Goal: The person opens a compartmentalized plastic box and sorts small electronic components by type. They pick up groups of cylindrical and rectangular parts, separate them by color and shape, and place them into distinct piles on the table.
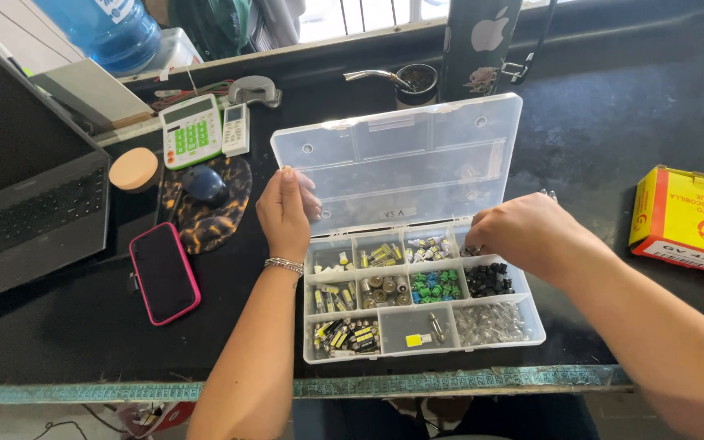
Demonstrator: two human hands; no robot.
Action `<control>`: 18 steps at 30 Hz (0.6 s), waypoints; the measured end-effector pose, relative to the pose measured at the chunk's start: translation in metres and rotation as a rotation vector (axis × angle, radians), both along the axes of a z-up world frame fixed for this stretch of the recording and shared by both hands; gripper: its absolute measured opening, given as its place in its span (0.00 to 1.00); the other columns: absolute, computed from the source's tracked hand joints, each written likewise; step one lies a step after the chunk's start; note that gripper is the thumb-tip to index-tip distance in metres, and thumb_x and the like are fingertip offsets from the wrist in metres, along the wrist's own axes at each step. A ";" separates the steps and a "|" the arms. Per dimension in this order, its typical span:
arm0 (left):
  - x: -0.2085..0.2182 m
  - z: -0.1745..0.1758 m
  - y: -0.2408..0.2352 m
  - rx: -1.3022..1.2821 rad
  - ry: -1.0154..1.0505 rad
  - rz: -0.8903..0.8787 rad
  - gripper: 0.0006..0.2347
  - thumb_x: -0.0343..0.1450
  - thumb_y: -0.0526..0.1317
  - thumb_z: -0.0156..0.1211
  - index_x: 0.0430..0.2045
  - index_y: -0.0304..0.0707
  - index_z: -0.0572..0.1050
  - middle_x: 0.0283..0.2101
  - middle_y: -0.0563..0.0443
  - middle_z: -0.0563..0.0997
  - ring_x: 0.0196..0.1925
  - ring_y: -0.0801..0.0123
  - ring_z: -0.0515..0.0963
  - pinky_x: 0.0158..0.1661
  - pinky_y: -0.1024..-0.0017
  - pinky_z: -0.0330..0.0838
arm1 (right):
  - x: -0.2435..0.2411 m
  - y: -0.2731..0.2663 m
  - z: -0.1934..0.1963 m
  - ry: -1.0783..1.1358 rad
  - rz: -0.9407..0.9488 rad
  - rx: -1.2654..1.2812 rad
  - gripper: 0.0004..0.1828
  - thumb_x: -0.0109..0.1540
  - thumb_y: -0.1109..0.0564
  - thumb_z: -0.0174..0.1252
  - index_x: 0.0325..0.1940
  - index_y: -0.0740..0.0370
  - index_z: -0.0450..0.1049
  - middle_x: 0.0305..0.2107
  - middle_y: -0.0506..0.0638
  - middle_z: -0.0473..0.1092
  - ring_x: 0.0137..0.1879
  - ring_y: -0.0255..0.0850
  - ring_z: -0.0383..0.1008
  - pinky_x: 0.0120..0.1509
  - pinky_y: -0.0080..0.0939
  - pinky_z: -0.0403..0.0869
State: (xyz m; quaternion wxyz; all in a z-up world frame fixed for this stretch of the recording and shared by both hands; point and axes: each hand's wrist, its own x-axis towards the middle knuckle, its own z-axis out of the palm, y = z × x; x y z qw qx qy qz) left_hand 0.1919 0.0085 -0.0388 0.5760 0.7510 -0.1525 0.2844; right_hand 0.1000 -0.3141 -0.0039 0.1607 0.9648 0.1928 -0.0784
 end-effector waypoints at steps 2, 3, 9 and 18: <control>0.001 -0.001 0.000 -0.003 -0.001 -0.001 0.21 0.82 0.46 0.38 0.21 0.39 0.73 0.14 0.51 0.78 0.15 0.72 0.78 0.19 0.79 0.74 | -0.003 0.004 0.008 0.000 -0.022 -0.020 0.09 0.64 0.38 0.53 0.30 0.31 0.72 0.36 0.17 0.75 0.43 0.26 0.79 0.46 0.32 0.77; 0.001 -0.002 0.001 -0.002 -0.001 -0.009 0.21 0.82 0.47 0.38 0.22 0.40 0.74 0.14 0.52 0.78 0.16 0.72 0.78 0.19 0.79 0.74 | -0.005 0.007 0.011 0.002 -0.051 -0.036 0.09 0.64 0.38 0.53 0.31 0.31 0.73 0.35 0.17 0.76 0.43 0.24 0.79 0.46 0.31 0.77; -0.005 0.005 -0.001 0.017 0.004 -0.001 0.21 0.82 0.46 0.38 0.22 0.39 0.74 0.15 0.51 0.78 0.16 0.71 0.78 0.20 0.78 0.75 | -0.001 0.002 -0.011 -0.077 0.001 -0.069 0.09 0.62 0.40 0.56 0.28 0.34 0.74 0.30 0.23 0.76 0.38 0.28 0.78 0.42 0.33 0.77; -0.001 0.002 0.001 0.030 0.041 -0.003 0.21 0.82 0.47 0.37 0.22 0.40 0.74 0.15 0.52 0.78 0.17 0.72 0.79 0.21 0.79 0.76 | -0.001 -0.001 0.002 -0.019 0.062 -0.024 0.06 0.65 0.39 0.53 0.34 0.29 0.72 0.33 0.21 0.74 0.41 0.27 0.78 0.48 0.33 0.77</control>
